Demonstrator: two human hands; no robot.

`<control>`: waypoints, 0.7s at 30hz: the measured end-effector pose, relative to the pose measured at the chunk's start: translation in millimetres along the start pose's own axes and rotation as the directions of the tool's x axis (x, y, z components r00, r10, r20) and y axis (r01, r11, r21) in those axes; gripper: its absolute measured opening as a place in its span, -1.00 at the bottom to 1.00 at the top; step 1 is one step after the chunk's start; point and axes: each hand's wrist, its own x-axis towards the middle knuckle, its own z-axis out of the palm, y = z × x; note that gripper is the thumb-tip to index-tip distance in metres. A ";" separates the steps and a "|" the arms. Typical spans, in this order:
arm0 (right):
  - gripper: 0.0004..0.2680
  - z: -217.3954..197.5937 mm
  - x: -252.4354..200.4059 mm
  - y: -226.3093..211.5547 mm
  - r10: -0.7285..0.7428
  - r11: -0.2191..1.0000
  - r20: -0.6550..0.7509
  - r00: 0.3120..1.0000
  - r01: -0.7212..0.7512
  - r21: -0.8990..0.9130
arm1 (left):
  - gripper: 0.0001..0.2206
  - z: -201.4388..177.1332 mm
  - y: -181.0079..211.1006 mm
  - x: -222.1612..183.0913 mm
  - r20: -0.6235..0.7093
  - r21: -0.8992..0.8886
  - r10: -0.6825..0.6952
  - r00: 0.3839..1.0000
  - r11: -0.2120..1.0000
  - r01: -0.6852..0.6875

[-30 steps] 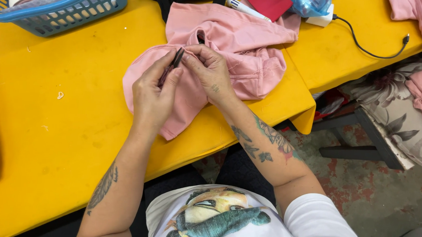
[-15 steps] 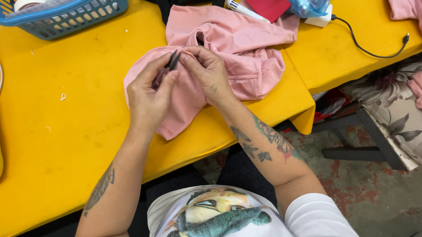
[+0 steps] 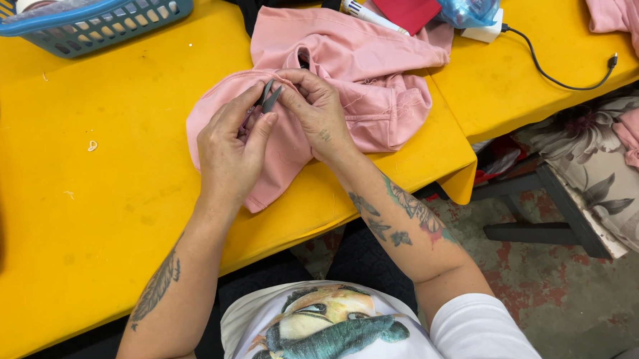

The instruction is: Trimming loose threads from pink garments using small scissors on a factory work table.

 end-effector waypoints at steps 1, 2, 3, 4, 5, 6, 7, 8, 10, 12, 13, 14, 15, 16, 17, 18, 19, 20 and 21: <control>-0.88 0.5 -0.3 -0.9 0.000 1.000 0.002 1.000 0.000 -0.002 | -0.71 -0.2 -1.2 -0.6 0.000 0.004 0.004 1.000 1.000 -0.004; -0.88 0.6 -0.8 -1.3 0.001 1.000 0.002 1.000 -0.001 -0.002 | -0.71 -0.5 -1.5 -0.7 0.001 0.004 0.003 1.000 1.000 -0.003; -0.88 0.7 -0.8 -1.8 -0.003 1.000 0.005 1.000 0.003 -0.004 | -0.70 -0.7 -1.9 -0.6 0.002 0.007 0.004 1.000 1.000 -0.004; -0.89 0.9 -0.9 -2.4 -0.006 1.000 0.007 1.000 0.006 -0.006 | -0.70 -1.1 -2.3 -0.5 0.004 0.009 0.004 1.000 1.000 -0.004; -0.89 0.2 -0.8 -1.5 -0.006 1.000 0.009 1.000 0.006 -0.006 | -0.70 -0.5 -2.1 -0.5 0.002 0.010 0.004 1.000 1.000 -0.004; -0.88 -0.4 -0.6 -0.7 -0.010 1.000 0.010 1.000 0.010 -0.019 | -0.70 0.0 -1.8 -0.5 -0.002 0.004 -0.002 1.000 1.000 0.002; -0.88 -1.1 -0.6 0.2 -0.014 0.999 0.010 1.000 0.014 -0.032 | -0.70 0.6 -1.5 -0.5 -0.005 -0.002 -0.009 1.000 1.000 0.009; -0.88 -0.8 -0.4 0.3 -0.014 0.999 0.011 1.000 0.014 -0.032 | -0.70 -0.3 -0.1 0.8 -0.006 -0.002 -0.009 1.000 1.000 0.009; -0.89 -0.8 -0.4 0.2 0.001 1.000 0.011 1.000 -0.001 -0.029 | -0.72 -1.6 2.8 3.0 0.003 -0.073 -0.103 0.995 0.992 0.103; -0.89 -1.9 0.6 2.2 0.010 1.000 0.016 1.000 -0.009 -0.023 | -0.73 -1.1 -1.8 1.9 0.011 -0.108 -0.154 0.988 0.982 0.155; -0.89 -2.5 0.8 3.3 0.019 1.000 0.021 1.000 -0.019 -0.016 | -0.74 -0.7 -4.1 1.2 0.022 -0.141 -0.206 0.978 0.968 0.207; -0.89 -3.1 1.5 2.9 0.019 1.000 0.020 1.000 -0.019 -0.016 | -0.74 0.5 -3.8 3.0 0.022 -0.142 -0.205 0.978 0.968 0.206; -0.88 -3.0 2.4 2.8 0.038 0.999 0.034 0.999 -0.038 -0.002 | -0.78 1.1 -3.5 4.8 0.025 -0.232 -0.289 0.957 0.929 0.287; -0.87 -2.7 3.2 2.7 0.056 0.998 0.048 0.997 -0.057 0.011 | -0.80 1.5 -3.3 6.4 0.036 -0.320 -0.370 0.928 0.876 0.361; -0.87 -0.5 -0.1 -4.9 0.057 0.998 0.050 0.997 -0.058 0.013 | -0.80 1.5 -6.7 5.5 0.034 -0.319 -0.371 0.928 0.876 0.362; -0.81 1.9 -3.4 -12.5 0.079 0.995 0.075 0.994 -0.083 0.053 | -0.81 1.4 -10.1 4.5 0.044 -0.397 -0.420 0.906 0.825 0.402; -0.74 4.2 -5.4 -20.6 0.098 0.990 0.101 0.990 -0.107 0.093 | -0.81 1.5 -13.7 4.8 0.057 -0.472 -0.464 0.884 0.767 0.434; -0.74 -0.2 -8.0 -25.0 0.096 0.990 0.104 0.990 -0.106 0.094 | -0.81 -4.2 -9.6 5.7 0.054 -0.472 -0.463 0.885 0.769 0.431; -0.69 -5.2 -11.6 -29.2 0.122 0.991 0.121 0.985 -0.128 0.043 | -0.78 -9.3 -5.4 6.1 0.040 -0.392 -0.411 0.911 0.832 0.392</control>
